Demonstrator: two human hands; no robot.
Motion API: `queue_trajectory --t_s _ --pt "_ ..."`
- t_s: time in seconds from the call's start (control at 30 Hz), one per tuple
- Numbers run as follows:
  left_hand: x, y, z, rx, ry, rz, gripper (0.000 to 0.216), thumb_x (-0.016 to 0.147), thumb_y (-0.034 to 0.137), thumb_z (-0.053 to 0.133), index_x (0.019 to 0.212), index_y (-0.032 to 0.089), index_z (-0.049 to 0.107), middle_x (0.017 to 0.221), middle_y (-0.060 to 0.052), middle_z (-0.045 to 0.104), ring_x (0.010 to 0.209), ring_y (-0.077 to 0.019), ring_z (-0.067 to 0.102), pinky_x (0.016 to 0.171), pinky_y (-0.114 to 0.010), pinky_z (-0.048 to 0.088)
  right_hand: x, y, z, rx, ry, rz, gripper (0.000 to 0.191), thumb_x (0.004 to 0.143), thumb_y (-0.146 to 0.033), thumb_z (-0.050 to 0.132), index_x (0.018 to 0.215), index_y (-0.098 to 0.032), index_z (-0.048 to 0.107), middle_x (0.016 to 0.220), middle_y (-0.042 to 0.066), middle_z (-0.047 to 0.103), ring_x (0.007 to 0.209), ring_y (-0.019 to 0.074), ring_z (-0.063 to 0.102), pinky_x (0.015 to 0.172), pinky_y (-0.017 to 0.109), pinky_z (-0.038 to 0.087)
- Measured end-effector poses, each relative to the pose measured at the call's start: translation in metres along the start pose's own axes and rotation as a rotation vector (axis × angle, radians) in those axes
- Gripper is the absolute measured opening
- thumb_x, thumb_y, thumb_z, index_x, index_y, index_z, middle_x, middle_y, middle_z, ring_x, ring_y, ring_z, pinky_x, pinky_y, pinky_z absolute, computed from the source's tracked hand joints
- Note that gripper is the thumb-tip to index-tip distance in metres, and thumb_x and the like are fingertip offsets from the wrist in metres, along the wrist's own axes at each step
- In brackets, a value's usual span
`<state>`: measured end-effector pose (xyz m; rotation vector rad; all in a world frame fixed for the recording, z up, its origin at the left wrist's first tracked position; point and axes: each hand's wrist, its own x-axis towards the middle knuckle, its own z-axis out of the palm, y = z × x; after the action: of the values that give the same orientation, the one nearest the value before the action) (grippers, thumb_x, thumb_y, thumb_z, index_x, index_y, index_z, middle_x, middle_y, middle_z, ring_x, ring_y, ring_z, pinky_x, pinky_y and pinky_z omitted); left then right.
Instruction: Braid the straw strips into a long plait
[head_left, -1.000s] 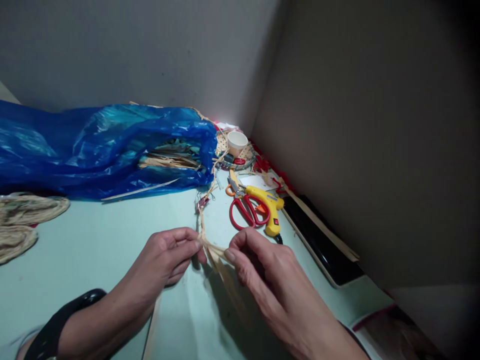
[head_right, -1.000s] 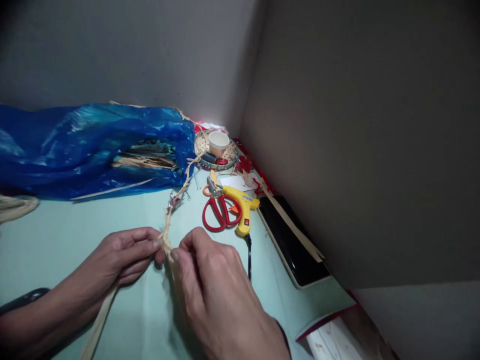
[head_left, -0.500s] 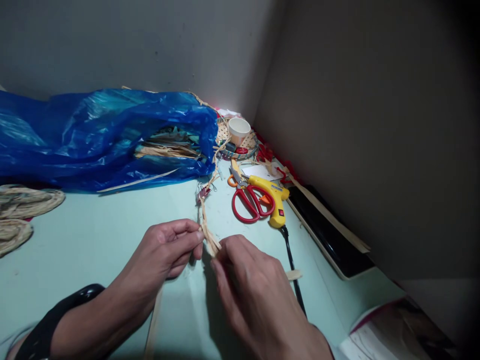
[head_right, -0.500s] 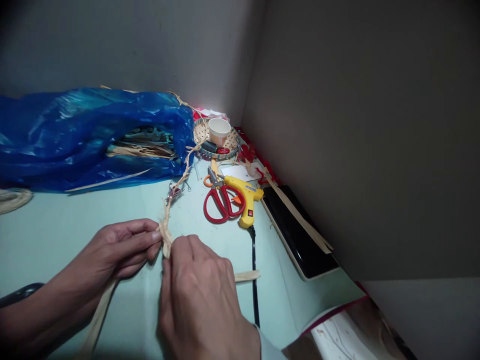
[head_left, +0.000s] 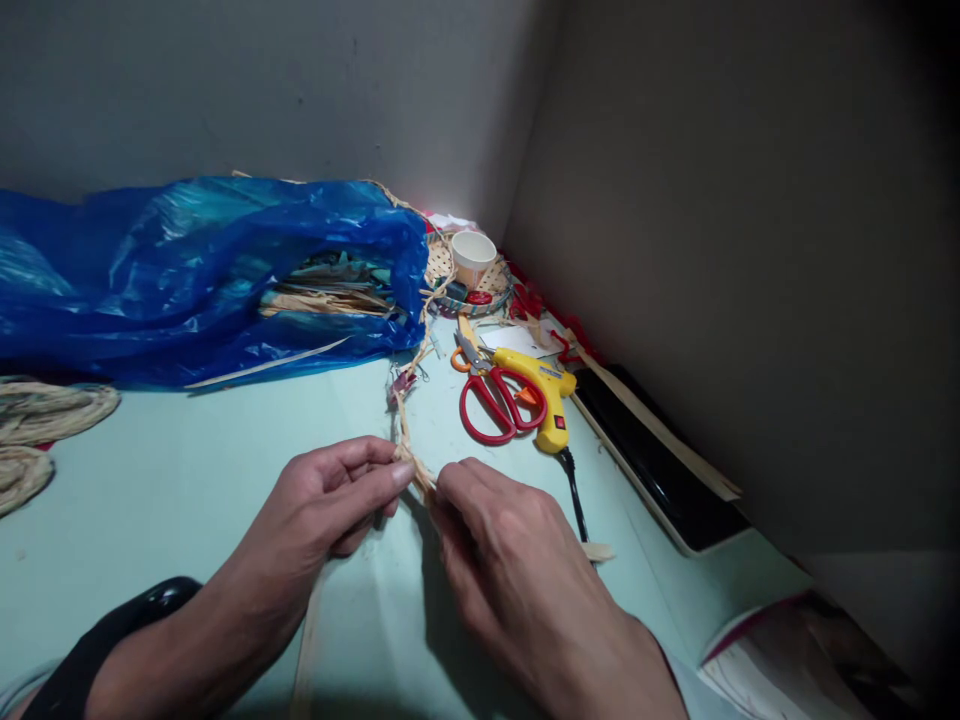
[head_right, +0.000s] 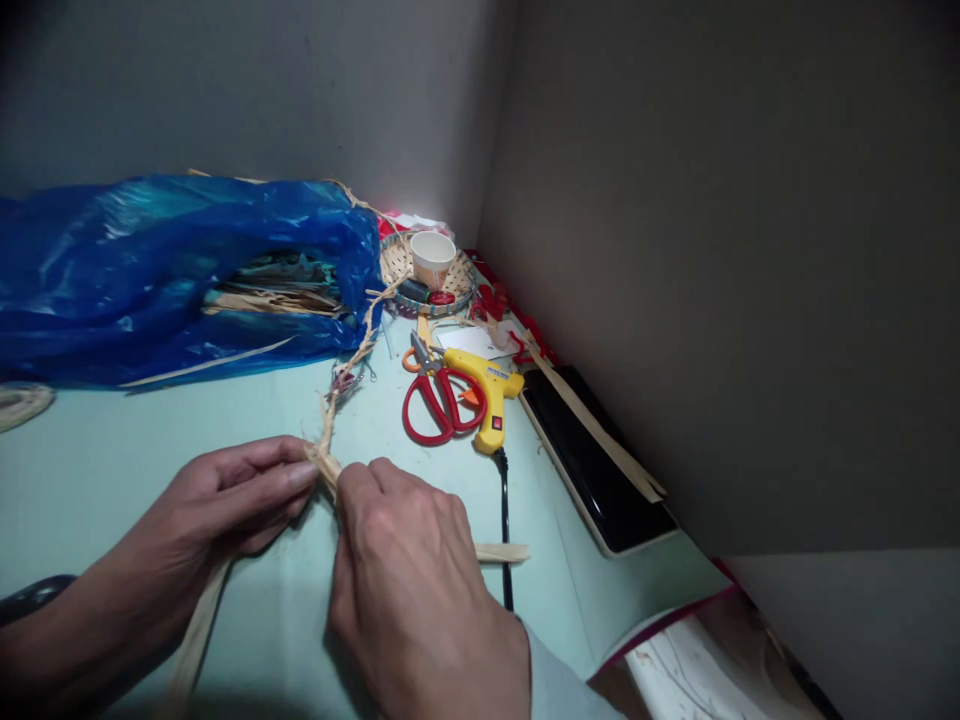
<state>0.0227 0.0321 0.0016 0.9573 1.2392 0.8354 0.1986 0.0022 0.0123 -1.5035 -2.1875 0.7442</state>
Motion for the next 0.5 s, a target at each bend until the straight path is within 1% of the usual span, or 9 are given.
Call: queue_trajectory --t_s 0.13,0.2,0.27,0.3,0.33,0.4,0.43,0.5 --pt "0.003 0.000 0.001 0.103 0.038 -0.005 0.031 0.071 0.046 0.081 0.074 0.017 0.069 0.054 0.006 0.055 0.044 -0.0051 0.031 0.042 -0.019 0.018 0.000 0.001 -0.002 -0.020 -0.053 -0.024 0.013 0.094 -0.012 0.048 0.088 -0.023 0.051 0.087 0.003 0.059 0.073 0.0207 0.056 0.067 0.034 0.038" --pt "0.004 0.001 0.001 0.112 0.039 -0.001 0.031 0.071 0.046 0.080 0.074 0.017 0.069 0.054 0.006 0.056 0.043 -0.0048 0.031 0.041 -0.019 0.018 0.001 0.003 -0.005 -0.020 -0.062 -0.021 0.012 0.099 -0.020 0.049 0.089 -0.022 0.055 0.087 0.003 0.061 0.075 0.0209 0.057 0.068 0.034 0.039" --pt "0.004 0.001 0.001 0.108 0.032 -0.007 0.030 0.071 0.045 0.080 0.076 0.017 0.070 0.054 0.006 0.056 0.043 -0.0048 0.032 0.041 -0.018 0.018 0.003 0.008 -0.012 -0.010 -0.056 -0.037 0.019 0.102 -0.030 0.049 0.089 -0.021 0.058 0.087 0.003 0.064 0.078 0.0209 0.058 0.072 0.035 0.040" --pt "0.004 0.001 0.001 0.105 0.028 -0.016 0.030 0.070 0.044 0.080 0.076 0.017 0.070 0.053 0.006 0.057 0.043 -0.0047 0.031 0.041 -0.018 0.018 0.003 0.011 -0.016 -0.004 -0.044 -0.051 0.022 0.103 -0.032 0.049 0.088 -0.021 0.060 0.086 0.002 0.064 0.079 0.0204 0.058 0.074 0.035 0.040" --pt "0.003 0.001 0.001 0.103 0.026 -0.027 0.029 0.069 0.043 0.081 0.075 0.017 0.070 0.053 0.006 0.057 0.042 -0.0046 0.031 0.041 -0.019 0.017 0.004 0.015 -0.020 0.002 -0.031 -0.068 0.023 0.104 -0.030 0.048 0.088 -0.020 0.061 0.085 0.002 0.065 0.080 0.0198 0.058 0.076 0.035 0.041" --pt "0.003 0.002 0.001 0.117 0.032 -0.042 0.027 0.067 0.040 0.082 0.072 0.017 0.069 0.053 0.006 0.059 0.042 -0.0048 0.030 0.041 -0.019 0.017 0.004 0.022 -0.027 0.023 -0.010 -0.117 0.019 0.103 -0.020 0.047 0.092 -0.021 0.062 0.089 0.001 0.067 0.083 0.0180 0.059 0.079 0.033 0.041" --pt "0.003 0.002 0.002 0.129 0.040 -0.038 0.025 0.066 0.039 0.082 0.070 0.017 0.069 0.053 0.005 0.060 0.042 -0.0051 0.030 0.041 -0.020 0.017 0.004 0.024 -0.029 0.031 -0.007 -0.139 0.018 0.101 -0.014 0.047 0.095 -0.022 0.063 0.093 0.001 0.068 0.085 0.0174 0.060 0.079 0.032 0.042" --pt "0.002 0.004 0.003 0.156 0.057 -0.017 0.022 0.066 0.037 0.080 0.067 0.018 0.070 0.053 0.004 0.063 0.043 -0.0062 0.032 0.041 -0.020 0.018 0.003 0.024 -0.031 0.002 0.012 -0.177 0.023 0.096 -0.006 0.048 0.101 -0.023 0.062 0.098 0.001 0.069 0.090 0.0180 0.061 0.080 0.032 0.043"
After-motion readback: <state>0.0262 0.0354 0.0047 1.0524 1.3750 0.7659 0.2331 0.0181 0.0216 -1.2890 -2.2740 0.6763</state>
